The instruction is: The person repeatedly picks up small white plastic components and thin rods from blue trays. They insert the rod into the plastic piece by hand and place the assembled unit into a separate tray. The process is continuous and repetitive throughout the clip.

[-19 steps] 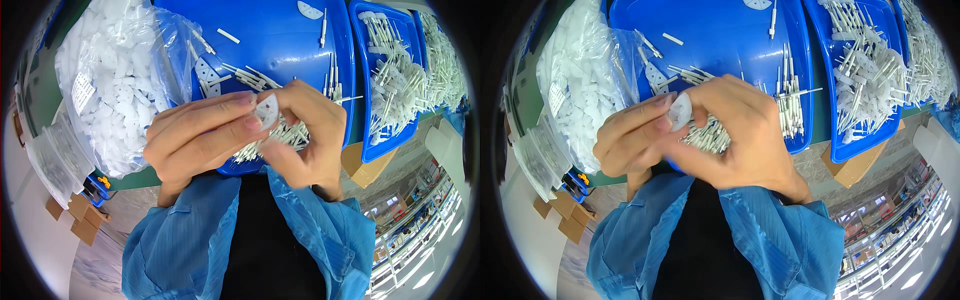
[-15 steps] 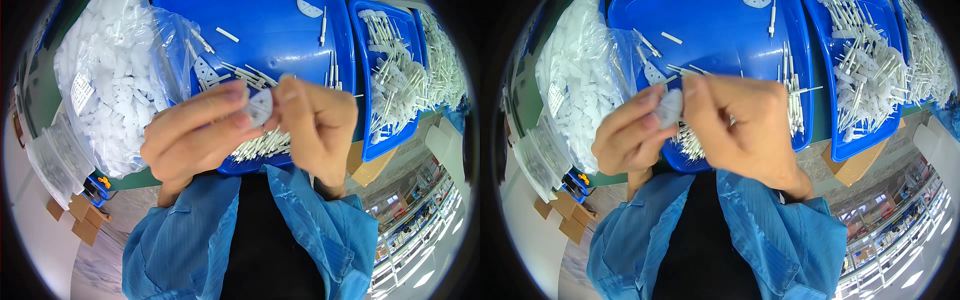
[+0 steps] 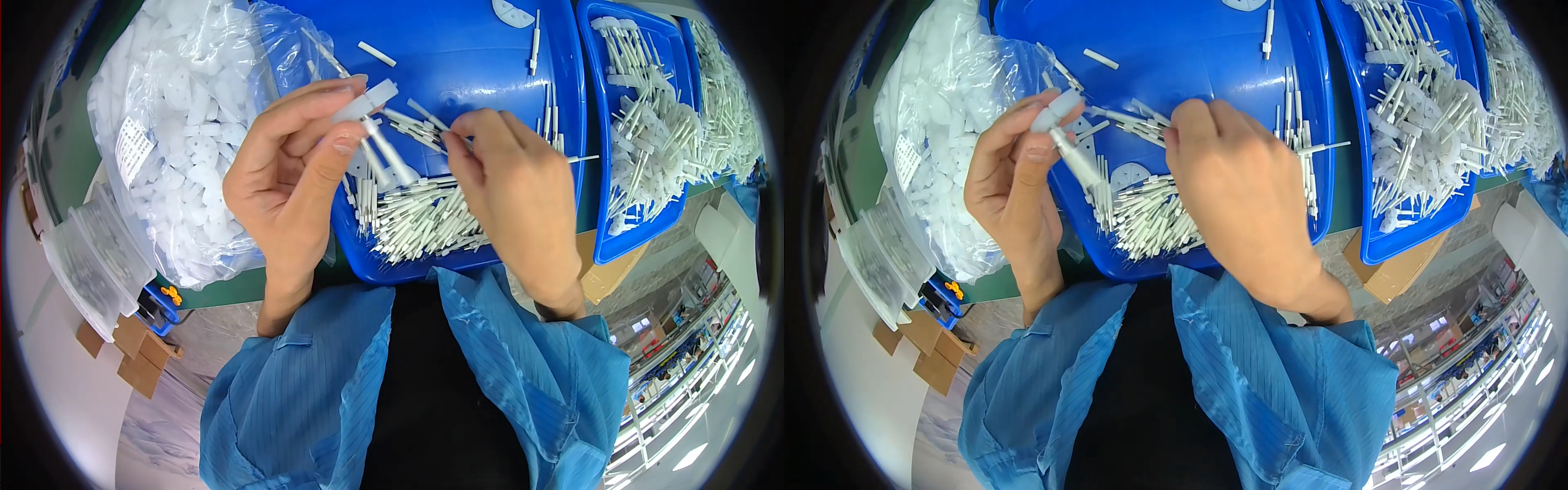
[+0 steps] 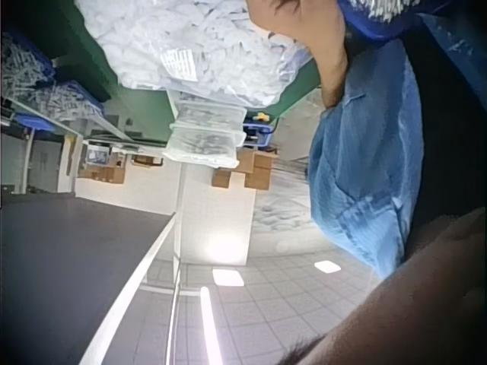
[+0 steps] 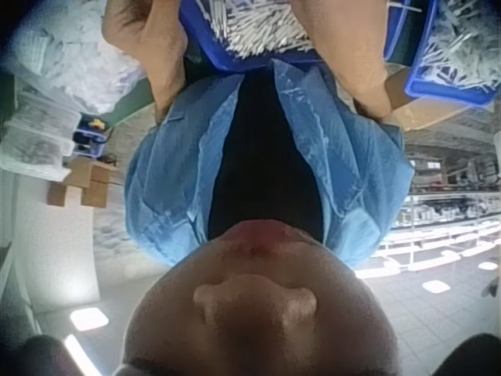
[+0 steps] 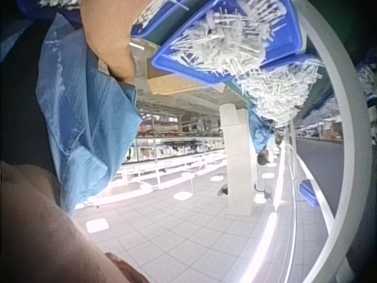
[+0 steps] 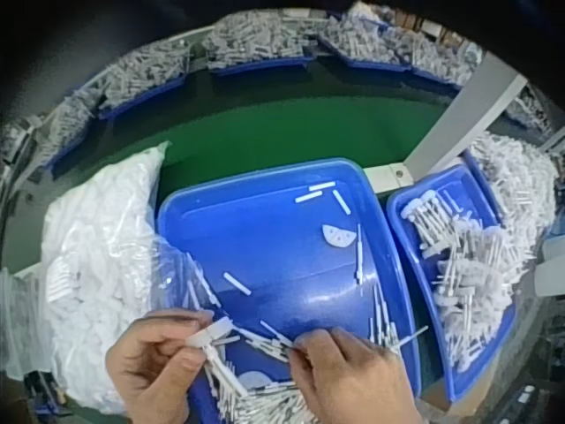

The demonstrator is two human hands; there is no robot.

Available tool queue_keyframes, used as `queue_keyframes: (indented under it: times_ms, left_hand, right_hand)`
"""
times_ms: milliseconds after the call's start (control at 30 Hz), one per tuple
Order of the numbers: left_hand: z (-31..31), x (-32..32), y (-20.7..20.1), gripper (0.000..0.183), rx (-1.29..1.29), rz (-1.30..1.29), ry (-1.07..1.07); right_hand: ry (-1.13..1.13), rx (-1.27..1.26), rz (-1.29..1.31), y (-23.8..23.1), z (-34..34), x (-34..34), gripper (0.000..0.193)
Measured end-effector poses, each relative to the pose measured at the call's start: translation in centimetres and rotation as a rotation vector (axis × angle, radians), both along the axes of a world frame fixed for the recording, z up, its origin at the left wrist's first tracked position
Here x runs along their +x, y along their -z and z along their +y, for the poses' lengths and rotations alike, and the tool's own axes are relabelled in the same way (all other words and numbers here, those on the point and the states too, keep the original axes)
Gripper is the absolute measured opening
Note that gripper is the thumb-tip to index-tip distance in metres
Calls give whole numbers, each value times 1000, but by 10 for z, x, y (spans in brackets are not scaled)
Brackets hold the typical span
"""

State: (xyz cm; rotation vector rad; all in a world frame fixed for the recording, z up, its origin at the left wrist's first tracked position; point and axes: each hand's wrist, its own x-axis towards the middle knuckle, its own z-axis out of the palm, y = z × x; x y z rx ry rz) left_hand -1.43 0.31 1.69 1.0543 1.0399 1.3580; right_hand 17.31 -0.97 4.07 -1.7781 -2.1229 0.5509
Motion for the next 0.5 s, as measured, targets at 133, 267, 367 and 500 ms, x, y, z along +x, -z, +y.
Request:
queue_keyframes:
  times_ms: [133,267,367,500]
  left_hand:
    - [-1,-3,2,22,45,-17,56]
    - [-1,2,-2,21,-7,-127,108]
    - [-3,1,-4,21,-35,-143,119]
    - [-4,1,-5,21,-70,-153,106]
  right_hand:
    - [134,-6,442,-30,2,8,18]
    - [-1,186,710,-27,-5,10,24]
    - [9,112,688,-15,-12,-7,23]
    - [66,-65,689,-7,-18,-18,19]
